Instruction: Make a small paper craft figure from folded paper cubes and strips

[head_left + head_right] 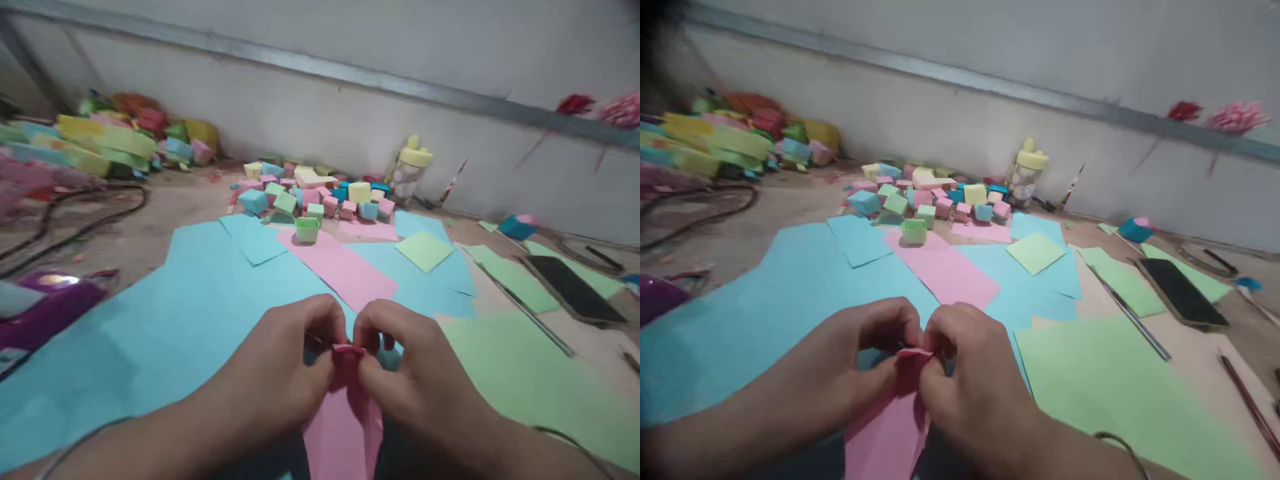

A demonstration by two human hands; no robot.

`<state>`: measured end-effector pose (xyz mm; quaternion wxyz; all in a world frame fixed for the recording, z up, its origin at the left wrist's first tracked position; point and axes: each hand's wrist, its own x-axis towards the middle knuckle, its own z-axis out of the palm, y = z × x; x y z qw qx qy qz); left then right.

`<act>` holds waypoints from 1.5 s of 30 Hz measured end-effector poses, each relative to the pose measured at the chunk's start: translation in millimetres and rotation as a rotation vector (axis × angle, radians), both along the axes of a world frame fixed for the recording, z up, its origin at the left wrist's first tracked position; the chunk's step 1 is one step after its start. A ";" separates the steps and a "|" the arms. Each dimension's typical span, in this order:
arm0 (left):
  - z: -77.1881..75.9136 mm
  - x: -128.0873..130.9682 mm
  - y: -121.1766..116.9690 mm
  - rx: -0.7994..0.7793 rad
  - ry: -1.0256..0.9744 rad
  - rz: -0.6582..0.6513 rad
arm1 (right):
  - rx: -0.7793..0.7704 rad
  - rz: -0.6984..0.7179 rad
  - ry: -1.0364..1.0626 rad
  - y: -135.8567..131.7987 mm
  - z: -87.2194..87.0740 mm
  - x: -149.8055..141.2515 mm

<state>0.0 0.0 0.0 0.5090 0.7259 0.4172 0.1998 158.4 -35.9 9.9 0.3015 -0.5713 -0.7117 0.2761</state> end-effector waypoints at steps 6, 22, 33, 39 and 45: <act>2.9 5.1 -2.9 0.084 0.034 0.043 | 0.131 0.107 0.048 -0.1 -6.5 4.7; -2.7 6.6 -9.3 0.429 0.256 0.085 | -0.113 0.046 -0.021 3.5 6.3 12.6; -15.5 10.5 -16.0 0.652 0.276 0.025 | -0.095 0.088 -0.157 5.5 3.8 13.5; -11.9 11.8 -12.0 0.457 0.248 0.002 | 0.033 0.044 -0.346 4.2 -6.8 11.0; 1.3 10.9 -3.6 0.310 0.079 0.049 | 0.288 0.064 -0.380 4.4 -12.1 12.7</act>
